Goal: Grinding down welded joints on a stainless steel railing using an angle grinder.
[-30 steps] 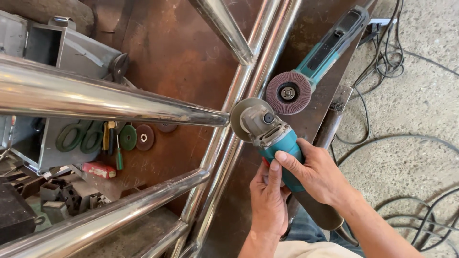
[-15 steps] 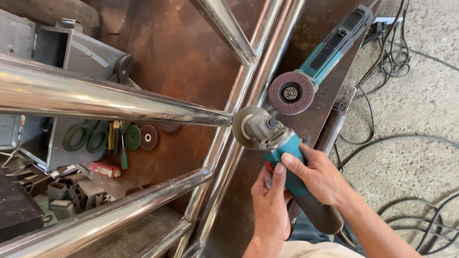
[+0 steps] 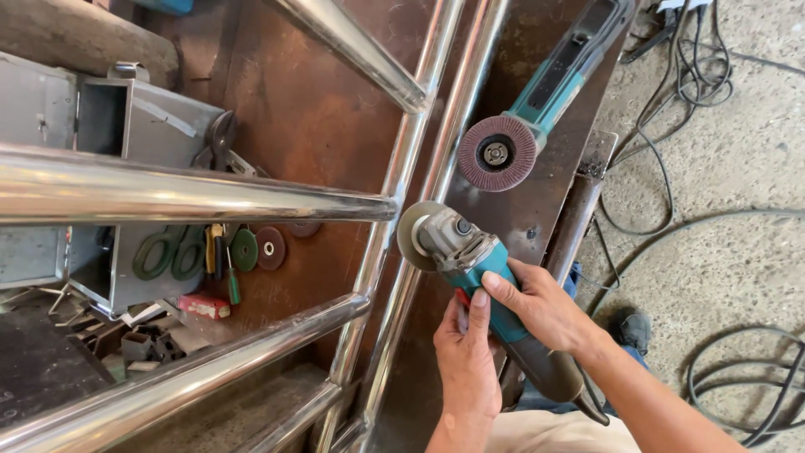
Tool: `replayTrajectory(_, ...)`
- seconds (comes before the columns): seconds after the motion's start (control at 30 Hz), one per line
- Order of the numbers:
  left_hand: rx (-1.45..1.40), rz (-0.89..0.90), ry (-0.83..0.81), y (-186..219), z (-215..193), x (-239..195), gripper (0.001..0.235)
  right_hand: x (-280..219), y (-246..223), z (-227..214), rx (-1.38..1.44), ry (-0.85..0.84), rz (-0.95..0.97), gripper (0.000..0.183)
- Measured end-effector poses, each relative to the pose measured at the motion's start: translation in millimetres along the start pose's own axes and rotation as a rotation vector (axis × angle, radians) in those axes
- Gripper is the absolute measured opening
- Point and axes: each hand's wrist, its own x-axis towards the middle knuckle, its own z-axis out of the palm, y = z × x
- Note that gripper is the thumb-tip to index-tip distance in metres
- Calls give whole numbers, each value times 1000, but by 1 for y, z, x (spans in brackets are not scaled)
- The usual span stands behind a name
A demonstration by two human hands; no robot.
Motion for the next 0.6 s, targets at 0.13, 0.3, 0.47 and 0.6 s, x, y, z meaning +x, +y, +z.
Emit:
replayTrajectory(0.13, 23, 34, 20, -6, -6, 1, 43, -1, 5, 1, 53, -37, -31, 42)
replayTrajectory(0.3, 20, 101, 5, -7, -10, -2, 40, 0, 5, 2, 91, -74, -104, 43)
replayTrajectory(0.47, 76, 112, 1, -7, -11, -6, 42, -2, 8, 4, 78, -78, -129, 46)
replayTrajectory(0.6, 48, 134, -6, 4, -3, -9, 46, -3, -4, 2, 44, -69, -120, 50)
